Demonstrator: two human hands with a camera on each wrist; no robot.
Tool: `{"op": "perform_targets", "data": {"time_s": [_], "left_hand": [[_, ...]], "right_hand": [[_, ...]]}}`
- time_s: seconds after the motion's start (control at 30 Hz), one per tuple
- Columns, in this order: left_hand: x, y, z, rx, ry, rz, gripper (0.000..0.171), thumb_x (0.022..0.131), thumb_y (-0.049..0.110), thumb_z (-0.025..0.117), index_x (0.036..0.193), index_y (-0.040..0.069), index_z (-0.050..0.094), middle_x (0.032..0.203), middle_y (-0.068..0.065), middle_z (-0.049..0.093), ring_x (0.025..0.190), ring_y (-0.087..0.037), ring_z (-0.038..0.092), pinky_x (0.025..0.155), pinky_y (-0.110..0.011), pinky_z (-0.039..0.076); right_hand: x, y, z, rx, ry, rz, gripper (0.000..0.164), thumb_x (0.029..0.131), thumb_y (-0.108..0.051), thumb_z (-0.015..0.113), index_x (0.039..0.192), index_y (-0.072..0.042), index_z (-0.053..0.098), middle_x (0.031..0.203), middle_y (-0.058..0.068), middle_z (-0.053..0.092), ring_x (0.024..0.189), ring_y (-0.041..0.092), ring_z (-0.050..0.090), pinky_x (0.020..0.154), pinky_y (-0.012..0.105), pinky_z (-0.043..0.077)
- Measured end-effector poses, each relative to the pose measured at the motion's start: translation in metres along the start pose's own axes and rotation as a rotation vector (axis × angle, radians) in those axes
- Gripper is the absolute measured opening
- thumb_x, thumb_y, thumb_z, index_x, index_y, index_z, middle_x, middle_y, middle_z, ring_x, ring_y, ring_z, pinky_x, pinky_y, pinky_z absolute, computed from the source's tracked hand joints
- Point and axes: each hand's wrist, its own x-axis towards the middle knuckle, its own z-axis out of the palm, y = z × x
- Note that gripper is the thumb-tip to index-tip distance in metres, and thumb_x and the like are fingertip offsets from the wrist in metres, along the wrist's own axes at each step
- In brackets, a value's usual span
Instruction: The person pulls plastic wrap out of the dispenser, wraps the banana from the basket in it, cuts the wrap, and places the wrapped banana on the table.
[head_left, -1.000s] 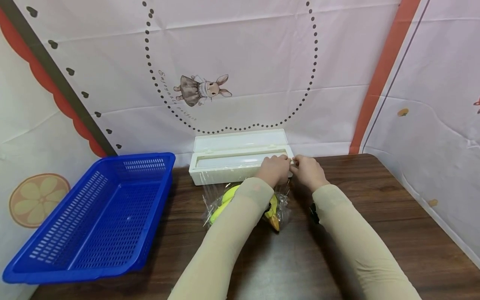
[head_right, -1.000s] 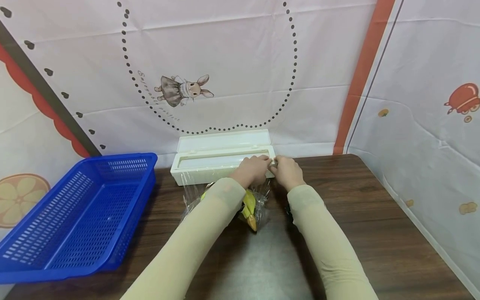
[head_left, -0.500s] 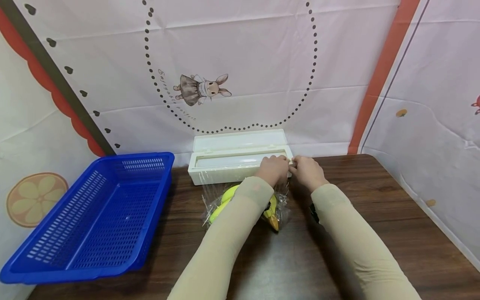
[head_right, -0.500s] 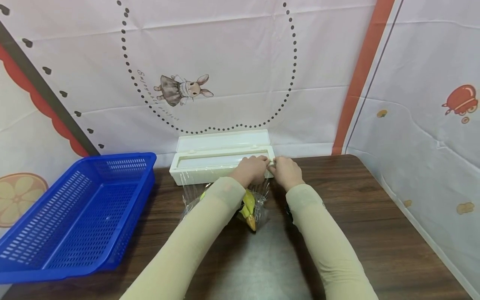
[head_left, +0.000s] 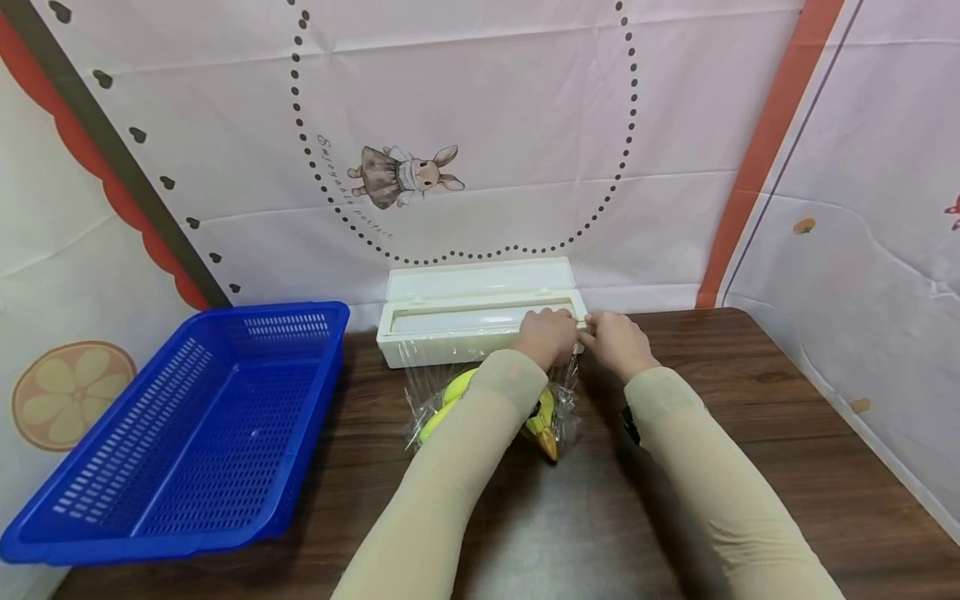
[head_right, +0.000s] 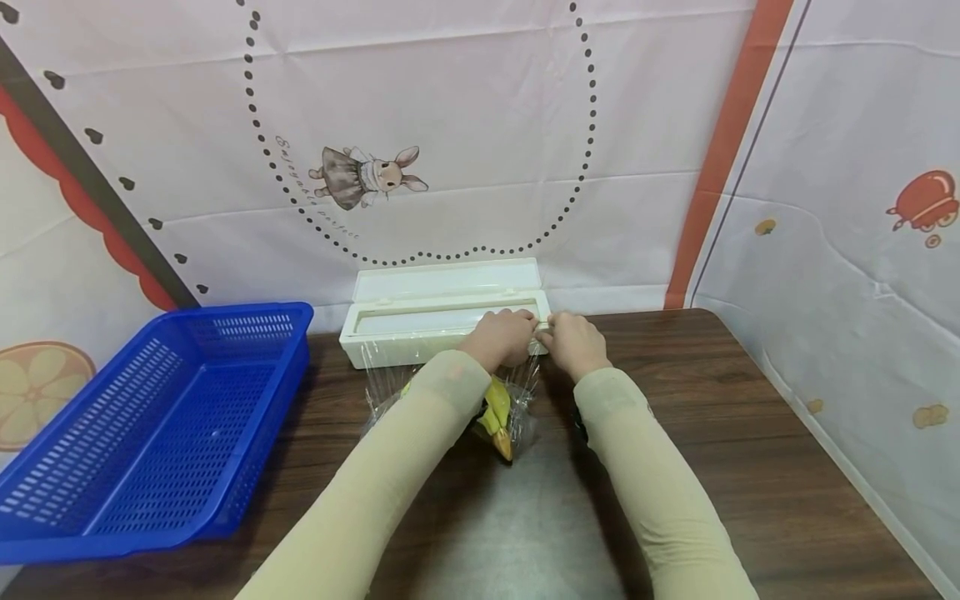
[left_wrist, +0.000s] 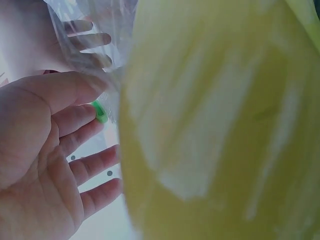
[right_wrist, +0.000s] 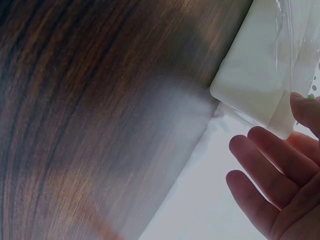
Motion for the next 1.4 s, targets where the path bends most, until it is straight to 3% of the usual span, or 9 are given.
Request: {"op": "perform_targets", "data": {"time_s": [0.27,0.47,0.77,1.07,1.4], "left_hand": [[-0.001,-0.003,0.0,-0.006,-0.022,-0.009,0.04,0.097,0.02,0.047,0.137,0.019,0.05,0.141,0.004,0.045,0.124,-0.02,0.048,0.103,-0.039,0.04],[-0.002,-0.006,0.002,-0.012,-0.015,-0.007,0.038,0.094,0.019,0.051,0.132,0.018,0.055,0.138,0.003,0.048,0.121,-0.021,0.05,0.102,-0.039,0.041],[-0.005,-0.009,0.003,-0.033,0.002,-0.016,0.041,0.091,0.016,0.055,0.132,0.017,0.055,0.138,0.003,0.049,0.121,-0.021,0.051,0.103,-0.039,0.04],[-0.01,-0.014,0.002,-0.04,0.009,-0.008,0.042,0.091,0.019,0.057,0.133,0.016,0.053,0.137,0.002,0.05,0.12,-0.022,0.052,0.102,-0.04,0.041],[-0.011,-0.017,0.005,-0.056,-0.006,-0.011,0.042,0.093,0.019,0.055,0.135,0.016,0.052,0.139,0.001,0.049,0.123,-0.023,0.05,0.104,-0.041,0.039]], "right_hand": [[-0.001,-0.001,-0.002,-0.006,-0.018,0.004,0.049,0.095,-0.036,0.055,0.134,-0.006,0.052,0.126,0.018,0.06,0.101,0.042,0.06,0.074,0.052,0.05],[-0.002,0.0,-0.002,-0.002,-0.03,0.001,0.05,0.094,-0.036,0.056,0.133,-0.005,0.053,0.127,0.02,0.059,0.098,0.041,0.061,0.072,0.051,0.05],[0.0,0.002,-0.002,-0.012,-0.031,-0.013,0.05,0.095,-0.035,0.056,0.133,-0.003,0.052,0.129,0.02,0.057,0.107,0.043,0.058,0.082,0.055,0.048],[0.0,0.0,-0.003,-0.012,-0.014,-0.009,0.048,0.093,-0.035,0.057,0.13,-0.004,0.056,0.124,0.019,0.061,0.098,0.041,0.062,0.073,0.052,0.05],[-0.002,-0.003,-0.002,0.003,-0.01,0.019,0.045,0.093,-0.035,0.059,0.126,-0.004,0.059,0.13,0.016,0.057,0.096,0.039,0.063,0.07,0.049,0.051]]}}
